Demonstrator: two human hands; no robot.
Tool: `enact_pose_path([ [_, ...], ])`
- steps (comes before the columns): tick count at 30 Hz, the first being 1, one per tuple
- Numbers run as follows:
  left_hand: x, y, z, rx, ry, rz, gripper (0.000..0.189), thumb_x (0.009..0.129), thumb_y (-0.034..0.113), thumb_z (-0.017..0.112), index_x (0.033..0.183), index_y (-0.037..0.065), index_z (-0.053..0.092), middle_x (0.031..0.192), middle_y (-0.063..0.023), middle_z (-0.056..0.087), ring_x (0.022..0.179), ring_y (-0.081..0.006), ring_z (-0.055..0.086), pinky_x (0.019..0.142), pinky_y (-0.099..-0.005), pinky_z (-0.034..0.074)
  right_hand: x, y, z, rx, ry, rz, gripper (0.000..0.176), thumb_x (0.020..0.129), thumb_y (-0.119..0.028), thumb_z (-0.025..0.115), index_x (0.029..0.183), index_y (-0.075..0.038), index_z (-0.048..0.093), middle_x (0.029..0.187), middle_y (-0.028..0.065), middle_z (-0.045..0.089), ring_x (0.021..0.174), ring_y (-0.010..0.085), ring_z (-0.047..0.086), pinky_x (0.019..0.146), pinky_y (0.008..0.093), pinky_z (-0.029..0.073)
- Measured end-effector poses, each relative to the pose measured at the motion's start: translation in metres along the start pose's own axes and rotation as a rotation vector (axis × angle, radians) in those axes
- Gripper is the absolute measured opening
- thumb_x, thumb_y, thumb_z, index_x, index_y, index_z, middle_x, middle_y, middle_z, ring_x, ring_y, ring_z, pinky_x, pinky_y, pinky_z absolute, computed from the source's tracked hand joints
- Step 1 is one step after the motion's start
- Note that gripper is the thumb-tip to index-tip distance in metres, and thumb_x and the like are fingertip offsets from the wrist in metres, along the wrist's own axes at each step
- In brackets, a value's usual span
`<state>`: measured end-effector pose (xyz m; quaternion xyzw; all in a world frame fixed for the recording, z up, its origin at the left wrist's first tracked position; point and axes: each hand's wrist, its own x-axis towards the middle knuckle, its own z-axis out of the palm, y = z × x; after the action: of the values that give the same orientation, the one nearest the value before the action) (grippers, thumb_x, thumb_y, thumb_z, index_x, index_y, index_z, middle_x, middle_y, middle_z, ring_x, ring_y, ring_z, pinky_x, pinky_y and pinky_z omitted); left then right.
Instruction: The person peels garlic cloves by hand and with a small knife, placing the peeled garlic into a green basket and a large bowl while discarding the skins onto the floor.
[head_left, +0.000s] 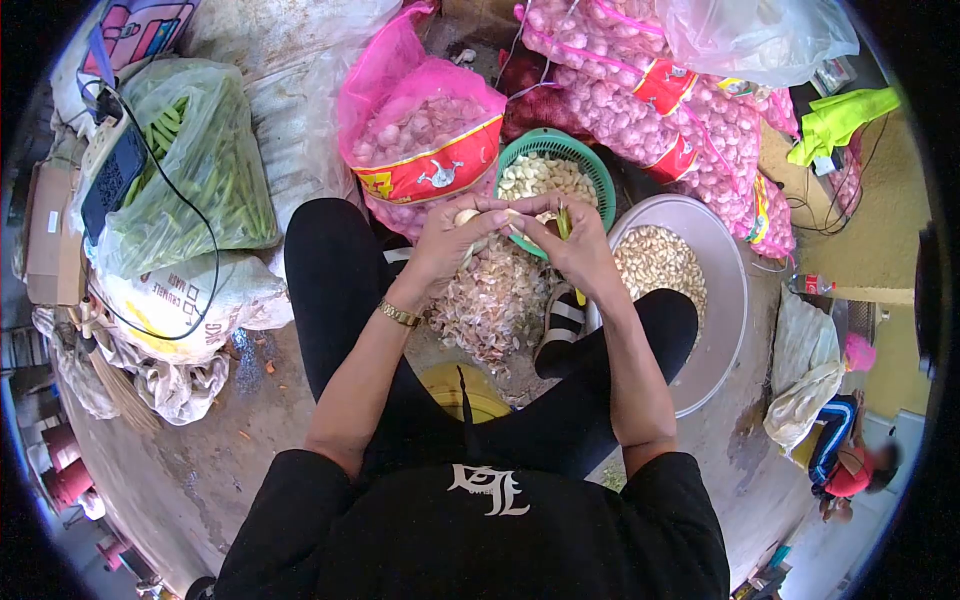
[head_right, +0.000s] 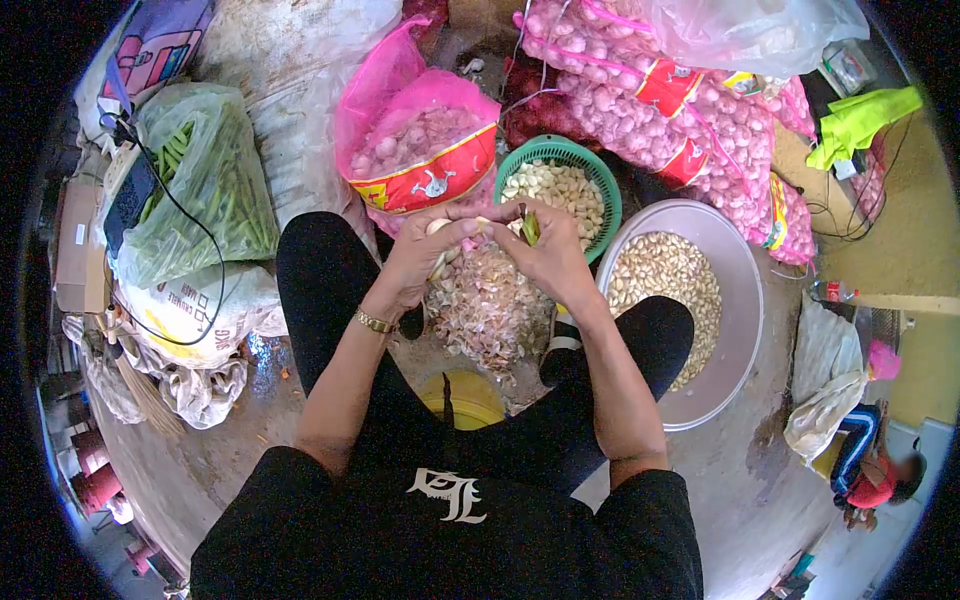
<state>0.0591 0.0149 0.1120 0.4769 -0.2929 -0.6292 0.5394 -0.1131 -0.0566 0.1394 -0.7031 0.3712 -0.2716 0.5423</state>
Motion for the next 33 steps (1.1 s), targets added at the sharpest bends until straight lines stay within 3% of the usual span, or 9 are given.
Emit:
enact_pose_path([
  [5,0.002,-0.002,-0.004,-0.086,0.069,0.000,0.026,0.091,0.020,0.065,0.110,0.003,0.064,0.082,-0.0003,0.066,0.056,-0.0023,0.055,0.045,-0.0161,0.043,0.002,0.003,0.000,-0.074,0.115,-0.082,0.025,0.094,-0.025,0.061,0.101,0.000,0.061,0.082,0.0018,0.058,0.073,0.0082,0.050,0.062,0.0253,0.041],
  [7,0.000,0.004,-0.001,-0.143,0.082,0.001,0.027,0.091,0.021,0.065,0.111,0.003,0.063,0.087,-0.0020,0.067,0.059,-0.0025,0.057,0.046,-0.0159,0.045,0.002,0.011,-0.005,0.008,0.043,0.214,0.034,0.099,-0.039,0.049,0.092,-0.006,0.054,0.076,-0.0018,0.051,0.064,0.0073,0.046,0.057,0.0240,0.041],
  [11,0.000,0.005,-0.005,-0.185,0.090,-0.004,0.032,0.091,0.023,0.065,0.116,0.002,0.060,0.100,-0.0059,0.069,0.065,-0.0029,0.059,0.052,-0.0154,0.048,0.000,0.008,-0.002,0.201,-0.117,0.283,0.040,0.100,-0.044,0.043,0.085,-0.008,0.050,0.071,-0.0030,0.046,0.058,0.0065,0.039,0.052,0.0227,0.035],
  [14,-0.001,0.006,-0.002,-0.204,0.096,-0.008,0.032,0.091,0.023,0.065,0.116,0.002,0.060,0.095,-0.0042,0.069,0.063,-0.0029,0.059,0.051,-0.0160,0.048,0.002,0.003,0.001,0.187,-0.125,0.261,0.036,0.101,-0.040,0.045,0.086,-0.008,0.051,0.070,-0.0025,0.047,0.060,0.0062,0.041,0.052,0.0223,0.036],
  [17,0.000,0.004,0.000,-0.231,0.097,0.006,0.031,0.092,0.024,0.064,0.115,0.003,0.061,0.088,-0.0016,0.066,0.060,-0.0031,0.057,0.049,-0.0162,0.047,0.005,0.013,0.009,0.206,-0.051,0.107,0.031,0.100,-0.035,0.049,0.090,-0.007,0.053,0.070,-0.0025,0.047,0.061,0.0043,0.041,0.053,0.0210,0.035],
  [20,-0.001,0.006,0.003,-0.267,0.084,-0.017,0.030,0.093,0.025,0.062,0.114,0.003,0.060,0.080,0.0009,0.062,0.056,-0.0033,0.055,0.046,-0.0160,0.045,0.007,0.017,0.015,-0.026,0.027,-0.002,0.026,0.098,-0.030,0.055,0.095,-0.004,0.057,0.074,-0.0012,0.053,0.067,0.0045,0.046,0.058,0.0218,0.038],
  [22,0.000,0.002,0.003,-0.266,0.070,-0.016,0.029,0.094,0.025,0.061,0.112,0.004,0.060,0.079,0.0010,0.061,0.055,-0.0033,0.055,0.045,-0.0158,0.045,0.009,0.017,0.020,-0.088,0.165,-0.187,0.032,0.094,-0.030,0.062,0.086,0.000,0.057,0.066,0.0030,0.053,0.060,0.0105,0.044,0.054,0.0300,0.038],
  [26,0.003,-0.002,0.003,-0.289,0.029,-0.029,0.026,0.096,0.027,0.058,0.109,0.005,0.059,0.078,0.0009,0.060,0.054,-0.0029,0.054,0.043,-0.0151,0.043,0.009,0.022,0.016,-0.194,0.137,-0.151,0.033,0.092,-0.031,0.064,0.087,0.001,0.057,0.064,0.0084,0.053,0.059,0.0122,0.046,0.054,0.0315,0.039],
  [33,0.000,0.003,0.003,-0.293,-0.027,-0.081,0.028,0.096,0.028,0.056,0.111,0.004,0.057,0.081,0.0006,0.058,0.056,-0.0017,0.052,0.043,-0.0142,0.042,0.005,0.005,0.015,-0.313,0.144,-0.217,0.030,0.093,-0.030,0.060,0.088,0.000,0.057,0.065,0.0205,0.055,0.055,0.0272,0.054,0.055,0.0378,0.042],
])
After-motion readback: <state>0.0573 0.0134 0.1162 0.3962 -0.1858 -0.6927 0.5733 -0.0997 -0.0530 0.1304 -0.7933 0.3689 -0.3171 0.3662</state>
